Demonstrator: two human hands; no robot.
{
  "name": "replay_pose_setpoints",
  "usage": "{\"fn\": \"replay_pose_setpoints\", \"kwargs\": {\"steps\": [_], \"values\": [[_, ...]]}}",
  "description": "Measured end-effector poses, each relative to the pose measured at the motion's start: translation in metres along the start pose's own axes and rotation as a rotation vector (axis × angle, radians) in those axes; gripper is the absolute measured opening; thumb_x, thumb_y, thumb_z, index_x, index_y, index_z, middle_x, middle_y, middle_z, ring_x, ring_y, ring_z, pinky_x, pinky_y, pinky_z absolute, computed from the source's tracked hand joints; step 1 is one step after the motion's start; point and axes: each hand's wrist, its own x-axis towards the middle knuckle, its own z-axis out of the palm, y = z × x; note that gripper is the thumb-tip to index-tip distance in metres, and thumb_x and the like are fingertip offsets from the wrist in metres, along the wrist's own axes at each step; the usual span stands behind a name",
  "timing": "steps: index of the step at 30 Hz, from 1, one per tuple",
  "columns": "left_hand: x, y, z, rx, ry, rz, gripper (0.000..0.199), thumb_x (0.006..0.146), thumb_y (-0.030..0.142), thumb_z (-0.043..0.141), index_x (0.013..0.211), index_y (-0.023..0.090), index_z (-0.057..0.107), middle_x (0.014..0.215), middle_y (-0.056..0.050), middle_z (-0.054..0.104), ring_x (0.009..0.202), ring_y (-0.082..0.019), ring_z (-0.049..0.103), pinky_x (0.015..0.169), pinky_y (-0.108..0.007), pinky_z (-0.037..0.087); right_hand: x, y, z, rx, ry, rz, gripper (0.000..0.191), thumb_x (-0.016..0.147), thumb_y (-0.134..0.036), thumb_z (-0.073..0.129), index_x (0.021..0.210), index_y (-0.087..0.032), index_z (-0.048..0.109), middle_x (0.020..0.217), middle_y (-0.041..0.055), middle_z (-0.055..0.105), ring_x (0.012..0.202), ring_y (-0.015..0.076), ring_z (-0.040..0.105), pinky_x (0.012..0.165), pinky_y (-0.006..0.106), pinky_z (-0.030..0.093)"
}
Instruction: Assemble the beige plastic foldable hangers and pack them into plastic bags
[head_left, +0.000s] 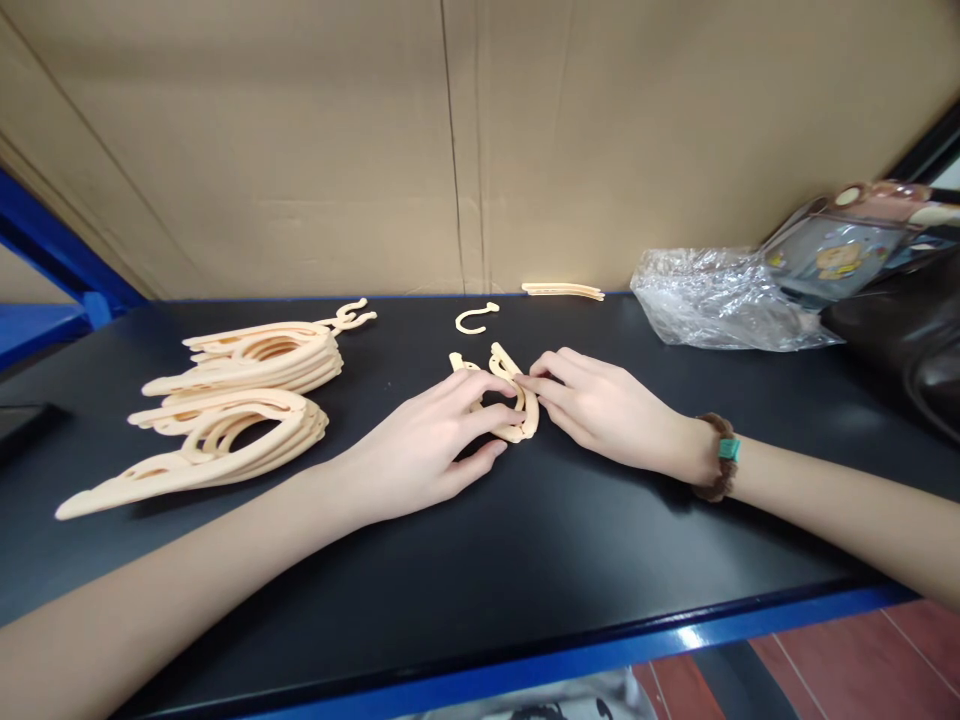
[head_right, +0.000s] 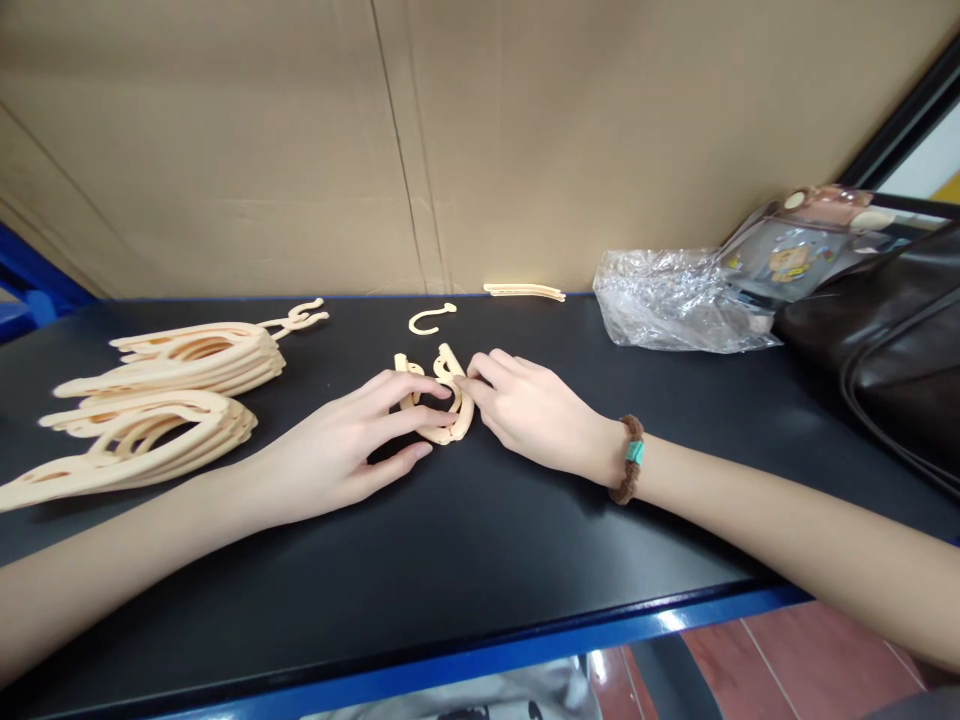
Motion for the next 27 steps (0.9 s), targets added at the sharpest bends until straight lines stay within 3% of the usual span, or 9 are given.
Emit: {"fn": "replay_pose_setpoints", "kwargs": {"steps": [6,14,19,24,27], "values": [[-0.0011,0.003,-0.0004,-0.004,-0.02,0.017,0.042,0.088,0.012,0.044,0.126,0.028,0.055,0.13,-0.006,0.05,0.12,-0.023,0.047,0.101,-0.04,0.041,-0.0005,0.0026,-0.0004,0.043,0.003,-0.064,0.031,0.09,-0.004,0.038,0.113,-0.013,0.058,0.102,0.0101,0.056,0.088,0.0208,0.051,0.08,0.035,0.05],[-0.0002,0.0048,-0.0014,-0.027,-0.045,0.013,0.039,0.091,0.015,0.045,0.128,0.027,0.051,0.129,-0.006,0.05,0.117,-0.023,0.047,0.101,-0.04,0.039,0.0002,0.0041,-0.0018,0.146,-0.01,-0.098,0.028,0.088,0.0,0.038,0.101,-0.013,0.059,0.101,0.0091,0.059,0.091,0.02,0.053,0.08,0.034,0.049],[0.0007,0.007,-0.003,-0.005,-0.002,-0.011,0.042,0.091,0.017,0.05,0.131,0.025,0.044,0.129,-0.007,0.048,0.117,-0.023,0.046,0.099,-0.039,0.042,-0.0002,0.006,0.0001,0.21,0.025,-0.085,0.032,0.088,-0.001,0.037,0.112,-0.013,0.053,0.102,0.0101,0.061,0.093,0.0212,0.056,0.082,0.036,0.05],[-0.0003,0.0083,-0.0031,0.025,0.043,-0.1,0.033,0.088,0.034,0.059,0.117,0.024,0.047,0.118,-0.006,0.05,0.104,-0.022,0.051,0.089,-0.036,0.047,-0.0006,0.0039,0.0012,0.302,0.041,-0.04,0.046,0.086,-0.002,0.037,0.129,-0.016,0.043,0.112,0.0109,0.061,0.099,0.0208,0.059,0.084,0.038,0.052],[-0.0018,0.0069,-0.0014,0.017,0.054,-0.179,0.038,0.084,0.047,0.062,0.108,0.023,0.046,0.115,-0.005,0.05,0.1,-0.021,0.054,0.084,-0.035,0.049,-0.0005,0.001,-0.0001,0.38,0.018,-0.016,0.053,0.086,-0.001,0.037,0.135,-0.019,0.036,0.117,0.0088,0.06,0.104,0.0198,0.058,0.087,0.038,0.052]]}}
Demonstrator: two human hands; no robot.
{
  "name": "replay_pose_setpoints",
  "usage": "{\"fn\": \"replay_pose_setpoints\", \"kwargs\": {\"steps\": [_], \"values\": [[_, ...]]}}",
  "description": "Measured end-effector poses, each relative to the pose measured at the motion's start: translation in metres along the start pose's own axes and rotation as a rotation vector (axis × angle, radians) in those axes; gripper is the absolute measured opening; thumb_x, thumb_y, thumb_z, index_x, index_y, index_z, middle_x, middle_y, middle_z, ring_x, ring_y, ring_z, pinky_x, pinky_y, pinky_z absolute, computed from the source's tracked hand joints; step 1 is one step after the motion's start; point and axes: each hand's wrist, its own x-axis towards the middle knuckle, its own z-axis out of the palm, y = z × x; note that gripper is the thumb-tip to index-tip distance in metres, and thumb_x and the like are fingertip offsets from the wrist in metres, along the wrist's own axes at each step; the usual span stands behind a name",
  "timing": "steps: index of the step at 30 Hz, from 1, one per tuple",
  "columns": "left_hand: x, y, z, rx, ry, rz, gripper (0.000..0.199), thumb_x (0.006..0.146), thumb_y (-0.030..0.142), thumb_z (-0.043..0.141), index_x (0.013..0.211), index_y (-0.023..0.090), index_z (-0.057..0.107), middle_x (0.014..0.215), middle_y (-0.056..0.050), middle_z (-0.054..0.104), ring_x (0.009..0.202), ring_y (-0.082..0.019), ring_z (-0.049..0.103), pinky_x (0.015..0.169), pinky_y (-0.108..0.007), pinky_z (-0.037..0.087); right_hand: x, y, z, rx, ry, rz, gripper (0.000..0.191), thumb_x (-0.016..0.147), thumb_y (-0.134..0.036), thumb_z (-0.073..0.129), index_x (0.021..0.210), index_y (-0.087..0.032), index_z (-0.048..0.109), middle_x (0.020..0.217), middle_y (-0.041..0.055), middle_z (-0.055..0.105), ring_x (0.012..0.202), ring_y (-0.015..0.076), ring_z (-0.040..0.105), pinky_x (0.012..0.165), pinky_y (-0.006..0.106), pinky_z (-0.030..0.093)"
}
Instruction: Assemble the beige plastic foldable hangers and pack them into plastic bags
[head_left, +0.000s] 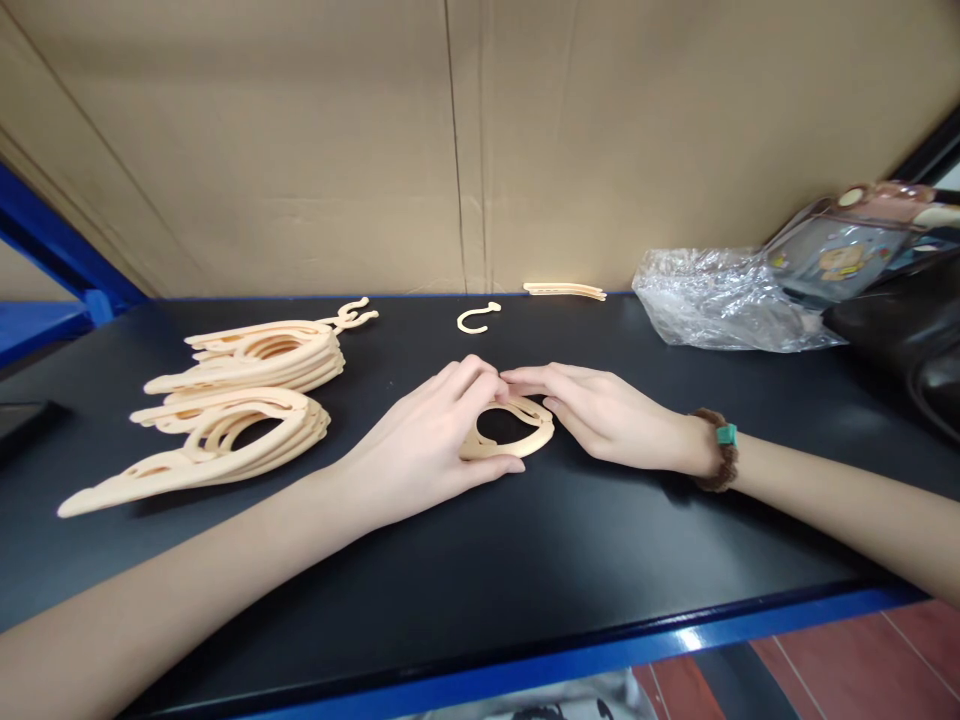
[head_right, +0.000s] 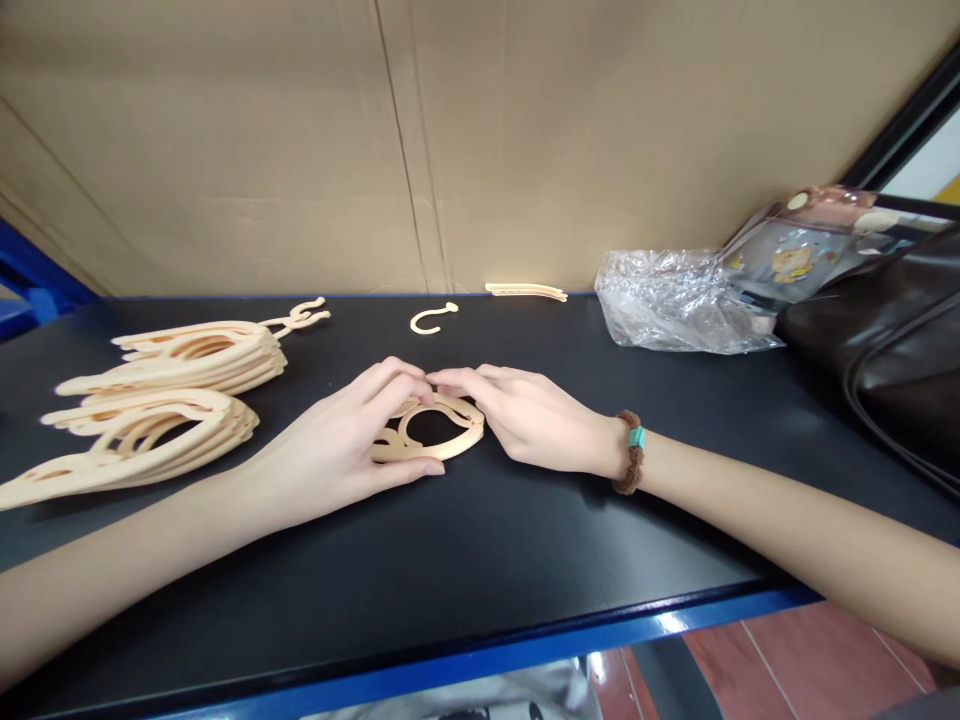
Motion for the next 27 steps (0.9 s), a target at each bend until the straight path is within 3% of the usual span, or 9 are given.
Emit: {"fn": "replay_pose_setpoints", "kwargs": {"steps": [7,18,24,27], "values": [[0.001,-0.001,0.002,-0.026,-0.072,-0.057,0.048,0.086,0.054,0.056,0.121,0.024,0.044,0.13,-0.005,0.046,0.112,-0.023,0.051,0.093,-0.037,0.046,-0.001,0.001,0.0,0.038,-0.048,0.011,0.061,0.084,0.002,0.036,0.14,-0.021,0.032,0.127,0.0092,0.057,0.11,0.0205,0.057,0.09,0.041,0.051],[-0.001,0.017,-0.006,0.099,-0.121,-0.051,0.055,0.082,0.053,0.061,0.122,0.017,0.047,0.114,-0.009,0.058,0.103,-0.026,0.054,0.089,-0.037,0.046,-0.001,0.0,0.0,-0.118,-0.002,-0.015,0.045,0.091,-0.006,0.036,0.135,-0.015,0.038,0.119,0.01,0.061,0.105,0.0215,0.058,0.091,0.042,0.05],[-0.012,0.041,-0.022,0.125,-0.261,0.015,0.049,0.078,0.04,0.065,0.119,0.016,0.052,0.108,-0.008,0.06,0.097,-0.025,0.055,0.083,-0.036,0.048,0.0,0.002,-0.004,-0.243,-0.06,-0.075,0.032,0.09,-0.007,0.042,0.118,-0.017,0.055,0.123,0.0077,0.059,0.108,0.0221,0.057,0.096,0.042,0.049],[-0.028,0.043,-0.033,0.189,-0.231,0.064,0.044,0.076,0.033,0.063,0.117,0.019,0.055,0.112,-0.007,0.06,0.097,-0.024,0.057,0.082,-0.035,0.047,0.0,0.001,-0.004,-0.273,-0.068,-0.087,0.03,0.091,-0.008,0.043,0.118,-0.016,0.055,0.125,0.0082,0.057,0.108,0.0226,0.057,0.096,0.042,0.049]]}}
